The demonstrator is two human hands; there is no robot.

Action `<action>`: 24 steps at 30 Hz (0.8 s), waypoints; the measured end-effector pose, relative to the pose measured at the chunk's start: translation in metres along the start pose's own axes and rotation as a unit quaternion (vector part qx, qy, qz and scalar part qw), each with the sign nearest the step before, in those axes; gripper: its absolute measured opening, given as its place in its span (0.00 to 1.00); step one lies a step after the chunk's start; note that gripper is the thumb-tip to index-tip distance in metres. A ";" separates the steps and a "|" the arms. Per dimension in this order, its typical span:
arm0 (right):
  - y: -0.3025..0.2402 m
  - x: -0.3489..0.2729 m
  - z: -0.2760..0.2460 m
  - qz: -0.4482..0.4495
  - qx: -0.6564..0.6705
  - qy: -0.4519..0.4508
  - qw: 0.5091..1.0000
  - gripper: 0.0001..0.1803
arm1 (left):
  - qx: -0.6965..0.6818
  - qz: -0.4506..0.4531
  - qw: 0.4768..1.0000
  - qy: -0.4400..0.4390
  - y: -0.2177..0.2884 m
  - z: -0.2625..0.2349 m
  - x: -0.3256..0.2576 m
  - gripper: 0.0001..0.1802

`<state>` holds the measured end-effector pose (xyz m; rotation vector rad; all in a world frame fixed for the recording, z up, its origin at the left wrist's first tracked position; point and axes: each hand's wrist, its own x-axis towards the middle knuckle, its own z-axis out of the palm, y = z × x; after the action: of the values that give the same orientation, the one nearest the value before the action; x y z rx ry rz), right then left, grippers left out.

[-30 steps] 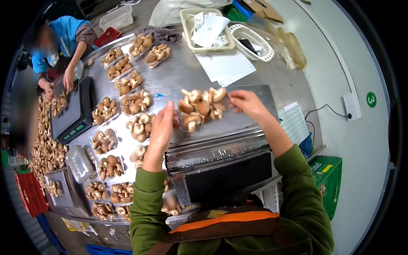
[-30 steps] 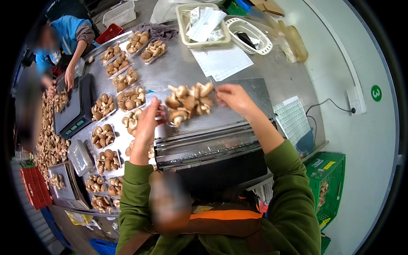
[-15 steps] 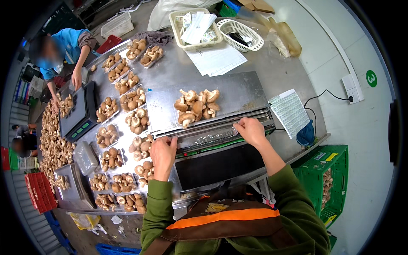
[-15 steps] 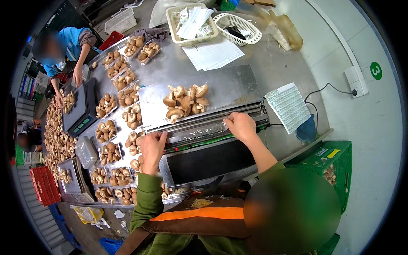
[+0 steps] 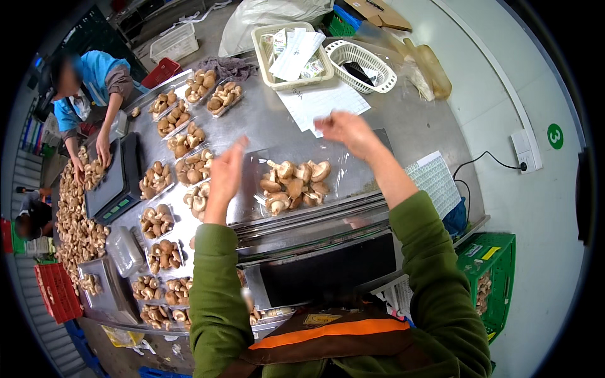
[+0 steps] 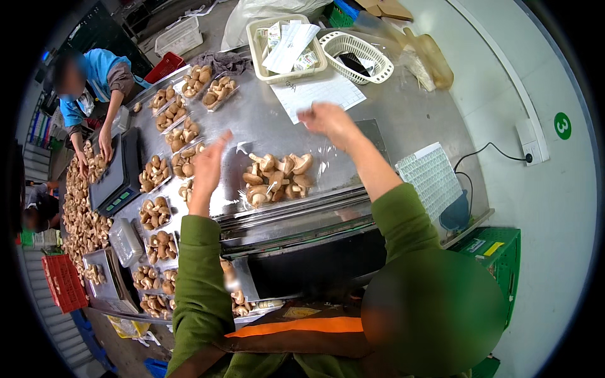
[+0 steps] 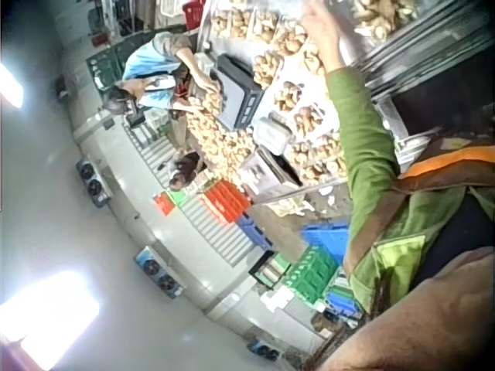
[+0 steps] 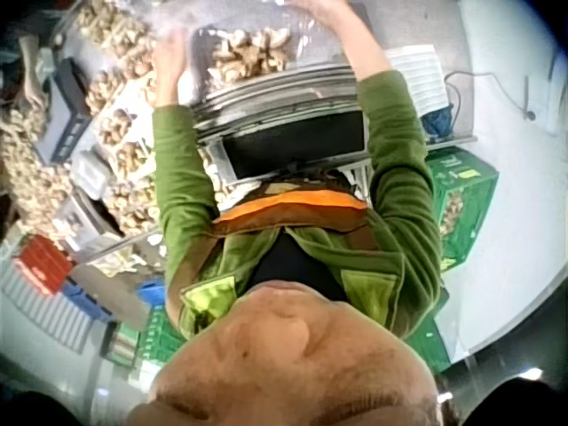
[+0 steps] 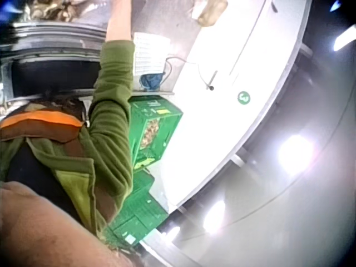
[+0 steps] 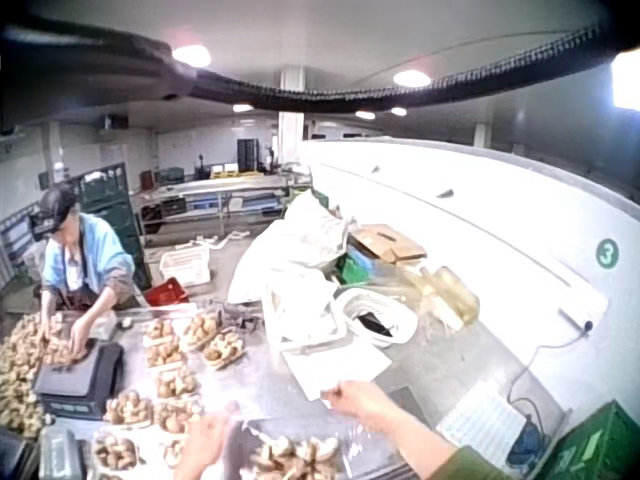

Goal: The person packs mushrooms into plastic trays using a heat sealing machine, applies labels to the trays, and places them into a green crate, then carries the crate through the warehouse.

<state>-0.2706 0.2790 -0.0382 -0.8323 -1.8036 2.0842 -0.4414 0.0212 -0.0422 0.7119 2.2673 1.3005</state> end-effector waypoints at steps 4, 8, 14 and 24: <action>0.045 -0.008 -0.020 0.215 -0.072 -0.094 0.969 0.18 | 0.015 0.134 0.975 -0.179 -0.055 0.022 -0.015 0.31; 0.043 -0.046 -0.028 0.245 0.005 -0.167 0.955 0.33 | -0.084 0.098 0.952 -0.278 -0.040 0.005 -0.045 0.42; 0.049 -0.100 -0.023 0.092 -0.121 -0.118 0.981 0.21 | -0.219 -0.026 0.944 -0.247 -0.043 -0.006 -0.080 0.18; 0.050 -0.277 0.011 0.253 -0.060 -0.065 0.964 0.19 | -0.179 -0.187 0.946 -0.197 -0.038 -0.013 -0.228 0.20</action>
<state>-0.0468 0.1097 -0.0164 -1.3368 -1.9567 2.3925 -0.2802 -0.1447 -0.0442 0.3487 1.6827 1.2086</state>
